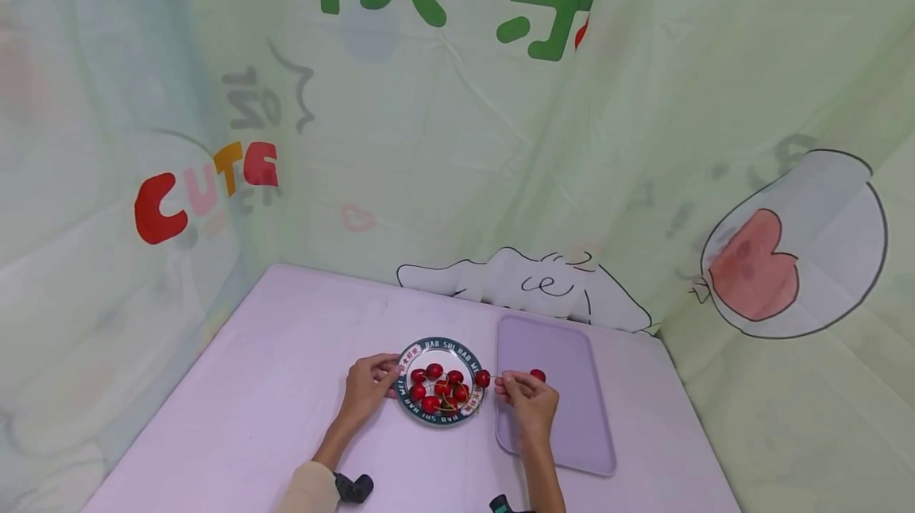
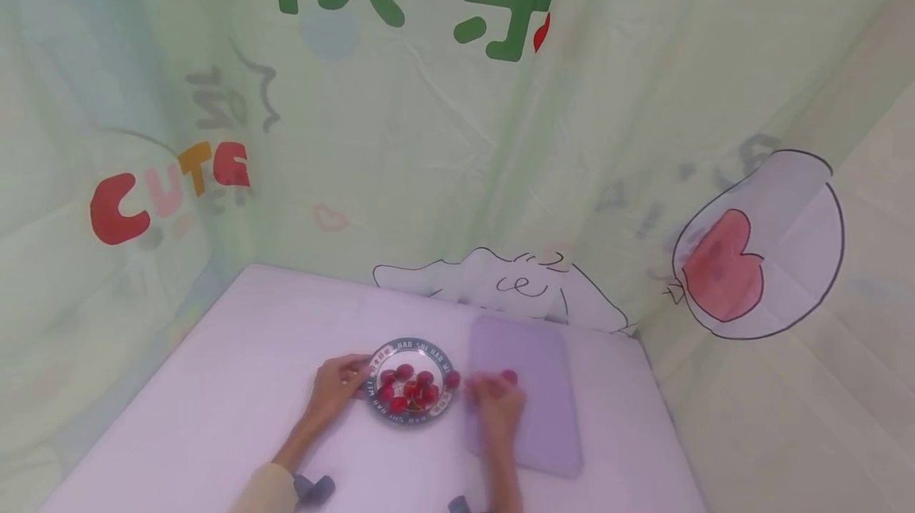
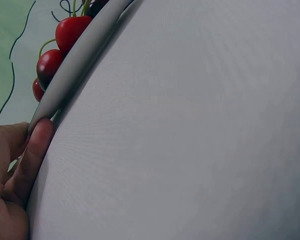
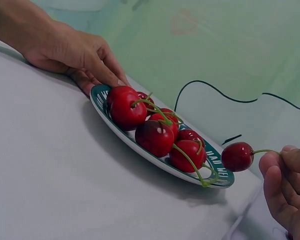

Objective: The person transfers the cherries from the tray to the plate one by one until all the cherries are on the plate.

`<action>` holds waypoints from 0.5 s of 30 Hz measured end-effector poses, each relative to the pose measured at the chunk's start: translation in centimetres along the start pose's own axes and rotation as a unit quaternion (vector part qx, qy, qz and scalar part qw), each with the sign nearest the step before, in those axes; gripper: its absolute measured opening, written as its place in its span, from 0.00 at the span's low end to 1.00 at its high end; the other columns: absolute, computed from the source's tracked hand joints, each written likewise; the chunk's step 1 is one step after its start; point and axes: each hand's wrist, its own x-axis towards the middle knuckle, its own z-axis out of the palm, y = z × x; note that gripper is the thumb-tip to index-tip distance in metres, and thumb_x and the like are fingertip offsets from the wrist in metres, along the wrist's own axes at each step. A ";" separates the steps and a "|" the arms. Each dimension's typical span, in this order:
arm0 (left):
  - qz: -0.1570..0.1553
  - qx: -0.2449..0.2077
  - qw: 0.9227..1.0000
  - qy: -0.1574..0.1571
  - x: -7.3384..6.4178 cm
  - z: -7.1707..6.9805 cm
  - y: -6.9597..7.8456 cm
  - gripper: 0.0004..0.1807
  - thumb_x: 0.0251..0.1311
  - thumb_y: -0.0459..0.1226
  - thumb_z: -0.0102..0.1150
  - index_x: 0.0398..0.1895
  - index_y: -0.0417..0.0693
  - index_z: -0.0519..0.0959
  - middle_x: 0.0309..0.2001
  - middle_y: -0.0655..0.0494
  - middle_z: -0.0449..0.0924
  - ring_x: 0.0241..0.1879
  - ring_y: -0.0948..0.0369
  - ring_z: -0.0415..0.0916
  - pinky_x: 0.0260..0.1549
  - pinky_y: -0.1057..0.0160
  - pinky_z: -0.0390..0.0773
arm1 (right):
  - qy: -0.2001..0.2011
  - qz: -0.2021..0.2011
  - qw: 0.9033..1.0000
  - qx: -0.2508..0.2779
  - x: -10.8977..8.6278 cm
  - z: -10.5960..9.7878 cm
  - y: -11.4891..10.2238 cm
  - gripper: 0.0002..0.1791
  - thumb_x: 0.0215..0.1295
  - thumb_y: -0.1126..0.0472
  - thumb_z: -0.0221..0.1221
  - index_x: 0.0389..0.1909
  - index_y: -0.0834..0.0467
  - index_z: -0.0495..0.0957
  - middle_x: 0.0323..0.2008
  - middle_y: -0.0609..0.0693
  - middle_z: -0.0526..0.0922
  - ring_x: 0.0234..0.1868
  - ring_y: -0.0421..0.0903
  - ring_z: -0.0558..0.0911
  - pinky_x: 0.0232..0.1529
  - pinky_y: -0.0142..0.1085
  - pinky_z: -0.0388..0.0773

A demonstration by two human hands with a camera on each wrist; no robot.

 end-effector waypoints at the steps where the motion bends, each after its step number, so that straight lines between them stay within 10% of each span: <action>1: 0.001 0.001 1.000 0.000 0.0 0.0 0.0 0.17 0.74 0.33 0.68 0.64 0.41 0.86 0.42 0.47 0.87 0.27 0.63 0.83 0.28 0.72 0.87 | 0.000 0.002 1.000 -0.001 0.0 0.1 0.0 0.14 0.75 0.72 0.66 0.52 0.80 0.83 0.33 0.58 0.94 0.27 0.40 0.92 0.36 0.32 0.92; 15: 0.010 0.007 1.000 0.005 -0.4 0.0 0.4 0.17 0.74 0.33 0.68 0.63 0.39 0.86 0.42 0.46 0.86 0.26 0.67 0.82 0.29 0.73 0.86 | 0.008 -0.009 1.000 0.010 0.6 1.4 2.1 0.14 0.74 0.73 0.65 0.54 0.80 0.82 0.38 0.65 0.93 0.29 0.44 0.93 0.37 0.32 0.92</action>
